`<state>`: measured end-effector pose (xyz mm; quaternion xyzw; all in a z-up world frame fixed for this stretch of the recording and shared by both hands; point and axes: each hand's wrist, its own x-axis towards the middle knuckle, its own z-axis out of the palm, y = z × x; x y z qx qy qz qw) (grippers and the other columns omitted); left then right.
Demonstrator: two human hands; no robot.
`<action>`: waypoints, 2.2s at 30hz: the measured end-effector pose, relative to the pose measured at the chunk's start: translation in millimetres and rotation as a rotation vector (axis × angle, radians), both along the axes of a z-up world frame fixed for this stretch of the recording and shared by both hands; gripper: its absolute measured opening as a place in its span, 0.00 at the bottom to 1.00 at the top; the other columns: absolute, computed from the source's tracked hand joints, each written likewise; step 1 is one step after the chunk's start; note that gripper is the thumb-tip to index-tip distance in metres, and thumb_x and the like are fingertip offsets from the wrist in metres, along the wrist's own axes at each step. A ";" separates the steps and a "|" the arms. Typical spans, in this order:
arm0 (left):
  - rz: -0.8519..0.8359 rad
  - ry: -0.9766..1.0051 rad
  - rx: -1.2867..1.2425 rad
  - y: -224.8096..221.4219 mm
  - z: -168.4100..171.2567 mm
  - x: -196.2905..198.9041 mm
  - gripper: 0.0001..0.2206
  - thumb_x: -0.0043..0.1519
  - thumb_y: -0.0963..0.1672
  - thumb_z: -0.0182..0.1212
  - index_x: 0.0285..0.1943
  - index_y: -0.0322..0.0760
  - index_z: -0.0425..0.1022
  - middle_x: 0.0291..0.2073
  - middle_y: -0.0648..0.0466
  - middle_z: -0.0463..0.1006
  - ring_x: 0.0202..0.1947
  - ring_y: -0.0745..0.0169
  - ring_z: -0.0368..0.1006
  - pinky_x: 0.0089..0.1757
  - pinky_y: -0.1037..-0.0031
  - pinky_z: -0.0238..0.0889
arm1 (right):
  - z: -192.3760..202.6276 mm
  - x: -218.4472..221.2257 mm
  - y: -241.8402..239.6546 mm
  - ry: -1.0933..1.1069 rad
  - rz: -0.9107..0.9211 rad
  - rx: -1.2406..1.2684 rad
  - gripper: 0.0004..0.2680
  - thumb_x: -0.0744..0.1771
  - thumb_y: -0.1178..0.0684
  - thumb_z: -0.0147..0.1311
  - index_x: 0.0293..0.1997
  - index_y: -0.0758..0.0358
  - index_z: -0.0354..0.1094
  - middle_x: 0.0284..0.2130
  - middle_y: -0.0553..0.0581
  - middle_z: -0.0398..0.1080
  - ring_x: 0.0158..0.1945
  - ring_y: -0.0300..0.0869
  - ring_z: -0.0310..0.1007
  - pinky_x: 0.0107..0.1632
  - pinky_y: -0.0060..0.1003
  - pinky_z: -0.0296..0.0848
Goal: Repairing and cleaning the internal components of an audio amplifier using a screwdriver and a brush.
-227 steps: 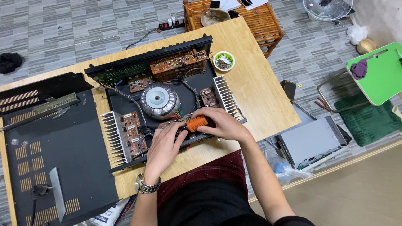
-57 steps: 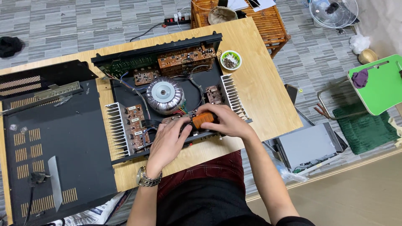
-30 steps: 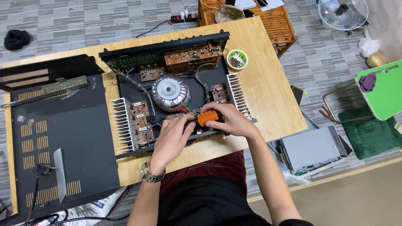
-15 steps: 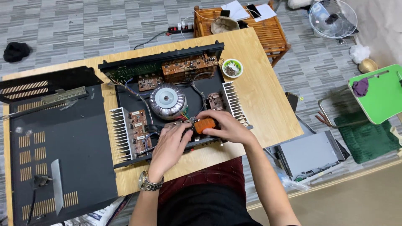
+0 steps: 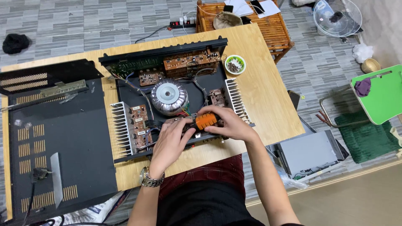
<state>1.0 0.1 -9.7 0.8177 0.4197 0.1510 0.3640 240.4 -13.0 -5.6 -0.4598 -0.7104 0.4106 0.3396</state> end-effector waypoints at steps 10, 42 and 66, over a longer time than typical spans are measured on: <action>-0.034 0.008 0.035 0.4 -8.4 -2.2 0.16 0.72 0.51 0.41 0.61 0.45 0.69 0.37 0.49 0.82 0.50 0.45 0.76 0.53 0.60 0.59 | -8.1 2.5 0.4 0.009 0.003 -0.017 0.14 0.65 0.57 0.62 0.56 0.61 0.71 0.46 0.64 0.78 0.53 0.57 0.77 0.59 0.54 0.70; 0.010 -0.040 0.043 -2.4 -1.1 -2.8 0.15 0.69 0.50 0.52 0.61 0.42 0.69 0.50 0.43 0.79 0.56 0.42 0.74 0.56 0.61 0.57 | -8.0 -0.1 -2.2 0.034 -0.041 -0.056 0.20 0.63 0.59 0.65 0.61 0.60 0.67 0.45 0.65 0.77 0.45 0.54 0.77 0.50 0.49 0.75; -0.024 0.013 0.023 0.9 -10.4 -3.3 0.18 0.72 0.53 0.43 0.62 0.45 0.68 0.51 0.46 0.80 0.57 0.48 0.74 0.57 0.63 0.55 | -9.8 1.9 -1.0 -0.017 -0.018 -0.029 0.15 0.65 0.56 0.62 0.57 0.60 0.71 0.46 0.65 0.78 0.53 0.58 0.77 0.59 0.54 0.70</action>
